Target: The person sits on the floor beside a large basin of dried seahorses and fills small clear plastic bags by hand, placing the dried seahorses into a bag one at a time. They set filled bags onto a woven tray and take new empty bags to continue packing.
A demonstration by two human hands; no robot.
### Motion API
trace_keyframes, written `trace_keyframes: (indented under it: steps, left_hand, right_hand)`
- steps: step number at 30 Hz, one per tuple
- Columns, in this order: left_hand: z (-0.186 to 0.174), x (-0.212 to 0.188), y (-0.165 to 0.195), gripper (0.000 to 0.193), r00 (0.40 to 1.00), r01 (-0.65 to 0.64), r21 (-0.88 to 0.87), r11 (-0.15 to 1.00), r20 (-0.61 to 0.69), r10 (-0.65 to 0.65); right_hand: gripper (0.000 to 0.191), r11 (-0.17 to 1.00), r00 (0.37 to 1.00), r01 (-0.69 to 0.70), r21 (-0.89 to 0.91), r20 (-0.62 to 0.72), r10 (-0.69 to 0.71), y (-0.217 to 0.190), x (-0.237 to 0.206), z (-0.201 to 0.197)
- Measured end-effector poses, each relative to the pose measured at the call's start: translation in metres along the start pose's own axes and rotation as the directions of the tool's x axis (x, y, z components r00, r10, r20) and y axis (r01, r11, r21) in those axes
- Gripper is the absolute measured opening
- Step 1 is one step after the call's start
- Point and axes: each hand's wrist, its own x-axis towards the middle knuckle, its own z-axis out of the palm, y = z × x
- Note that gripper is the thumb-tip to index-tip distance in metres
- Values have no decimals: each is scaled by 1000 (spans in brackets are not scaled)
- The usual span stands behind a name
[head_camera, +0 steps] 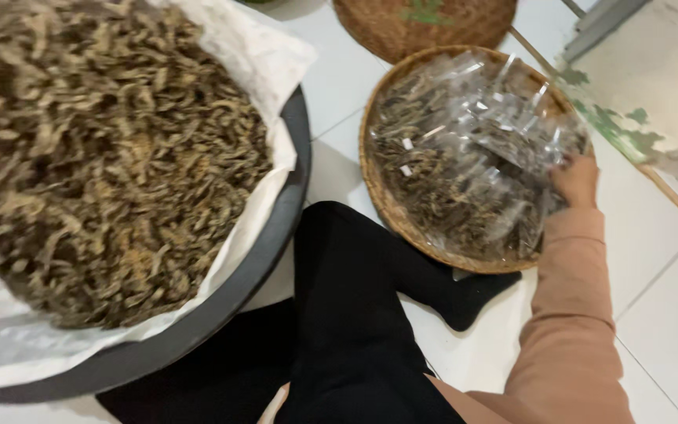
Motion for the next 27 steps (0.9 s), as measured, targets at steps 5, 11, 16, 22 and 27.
trace_keyframes:
  steps: [5, 11, 16, 22, 27]
  left_hand:
    - [-22, -21, -61, 51, 779, 618, 219, 755, -36, -627]
    - [-41, -23, -105, 61, 557, 824, 119, 553, 2, -830]
    - [-45, -35, -126, 54, 441, 886, 98, 454, 125, -889]
    - [-88, 2, -114, 15, 637, 765, 163, 623, -339, -692]
    - [-159, 117, -78, 25, 573, 165, -876, 454, -290, -767]
  right_hand:
    - [27, 909, 793, 411, 64, -516, -322, -59, -45, -27]
    - [27, 567, 703, 707, 423, -506, -499, -257, -120, -53]
    - [22, 255, 545, 807, 533, -504, -669, -430, -204, -72]
    - [20, -123, 321, 738, 663, -505, -801, -579, -294, -73]
    - [23, -339, 147, 606, 720, -520, -841, -659, -359, -63]
